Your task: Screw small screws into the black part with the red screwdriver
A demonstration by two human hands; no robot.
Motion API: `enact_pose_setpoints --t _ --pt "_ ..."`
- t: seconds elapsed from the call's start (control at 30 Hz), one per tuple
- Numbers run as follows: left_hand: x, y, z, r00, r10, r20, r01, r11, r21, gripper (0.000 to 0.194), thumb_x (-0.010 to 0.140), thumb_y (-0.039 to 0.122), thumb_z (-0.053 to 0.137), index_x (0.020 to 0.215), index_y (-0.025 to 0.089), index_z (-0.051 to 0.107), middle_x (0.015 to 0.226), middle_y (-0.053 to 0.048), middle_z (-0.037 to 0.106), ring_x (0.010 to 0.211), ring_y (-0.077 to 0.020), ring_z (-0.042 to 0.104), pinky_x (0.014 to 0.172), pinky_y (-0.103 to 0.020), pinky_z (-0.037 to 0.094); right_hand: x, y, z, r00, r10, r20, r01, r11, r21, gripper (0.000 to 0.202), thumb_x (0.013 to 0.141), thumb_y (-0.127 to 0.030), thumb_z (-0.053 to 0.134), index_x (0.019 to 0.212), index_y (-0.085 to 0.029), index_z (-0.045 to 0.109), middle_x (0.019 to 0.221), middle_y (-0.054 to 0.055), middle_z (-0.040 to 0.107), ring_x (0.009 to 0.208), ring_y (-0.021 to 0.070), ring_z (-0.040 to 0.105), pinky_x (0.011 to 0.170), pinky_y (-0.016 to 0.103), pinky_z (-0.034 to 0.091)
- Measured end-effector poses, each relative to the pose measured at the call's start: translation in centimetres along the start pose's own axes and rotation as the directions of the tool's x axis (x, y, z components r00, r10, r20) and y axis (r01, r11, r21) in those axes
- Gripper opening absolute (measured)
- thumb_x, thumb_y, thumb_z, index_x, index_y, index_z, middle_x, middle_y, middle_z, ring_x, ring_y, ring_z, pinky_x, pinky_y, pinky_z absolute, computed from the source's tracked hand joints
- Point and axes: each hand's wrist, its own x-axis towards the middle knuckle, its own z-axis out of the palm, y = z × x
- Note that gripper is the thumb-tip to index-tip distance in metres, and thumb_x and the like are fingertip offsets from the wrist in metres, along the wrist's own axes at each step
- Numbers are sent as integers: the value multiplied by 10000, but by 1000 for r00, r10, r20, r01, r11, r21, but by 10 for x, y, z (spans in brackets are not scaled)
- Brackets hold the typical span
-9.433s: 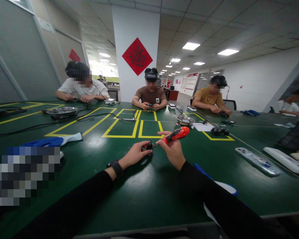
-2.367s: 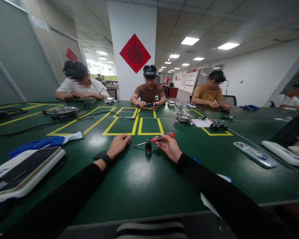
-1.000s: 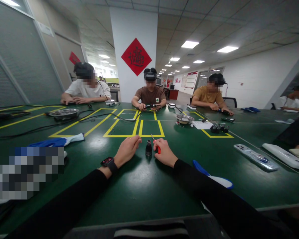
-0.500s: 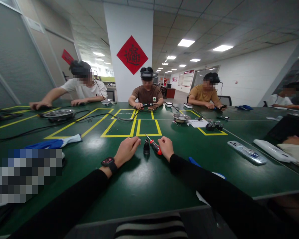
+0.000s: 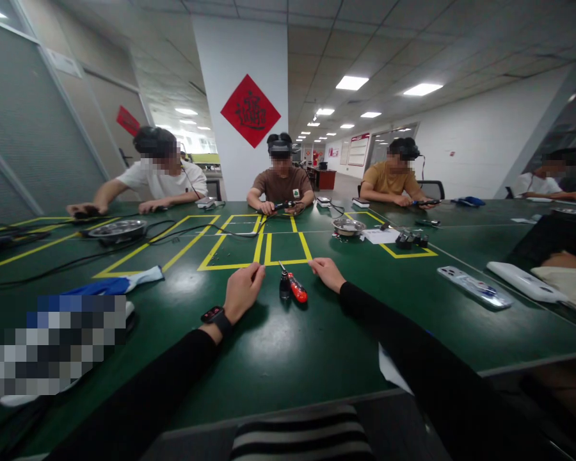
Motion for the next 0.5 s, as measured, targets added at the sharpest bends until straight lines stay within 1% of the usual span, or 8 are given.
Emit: enact_pose_setpoints --t 0.1,0.2,0.27,0.33,0.4,0.43,0.5 --pt "-1 0 0 999 -26 -21 26 1000 -9 370 902 393 314 682 184 527 578 4 523 556 -133 476 562 -223 304 -2 5 -5 999 49 -10 -50 993 -102 378 801 -420 422 520 -177 488 502 -33 457 526 106 454 575 209 356" --pt "-3 1 -1 999 -37 -39 36 999 -30 370 897 394 325 671 183 528 561 13 503 542 -129 461 553 -221 296 -7 13 -21 983 157 -92 -174 955 -239 343 777 -415 475 542 -174 543 572 3 551 597 134 516 612 228 373" --pt "-3 1 -2 998 -40 -44 38 998 -49 366 893 393 332 671 183 533 553 17 494 538 -127 458 547 -220 292 -13 21 -37 948 250 -196 -304 895 -327 298 763 -381 505 567 -170 580 668 54 615 689 175 558 648 257 383" --pt "-3 2 -3 998 -53 -47 50 996 -71 366 889 392 337 666 182 538 544 20 491 526 -124 455 541 -220 290 -18 28 -52 889 338 -309 -441 814 -379 299 807 -343 442 663 -163 633 779 113 650 767 209 588 675 285 396" --pt "-2 2 -4 997 -69 -42 65 994 -91 369 883 391 343 657 179 543 535 22 494 514 -121 451 539 -221 292 -20 33 -62 834 390 -391 -537 740 -405 329 840 -300 376 784 -145 661 876 166 655 832 236 607 701 311 410" --pt "-2 2 -5 996 -75 -41 70 992 -100 369 880 391 349 654 178 547 533 21 498 511 -120 450 538 -221 292 -20 34 -64 820 402 -408 -559 716 -418 316 834 -282 389 813 -133 667 897 184 654 854 247 612 715 320 414" --pt "-1 1 -6 995 -83 -48 77 990 -120 362 875 387 359 656 175 555 531 22 501 510 -116 445 537 -221 293 -14 32 -64 819 406 -406 -565 694 -446 249 786 -246 469 801 -107 674 893 205 656 878 268 616 740 332 414"
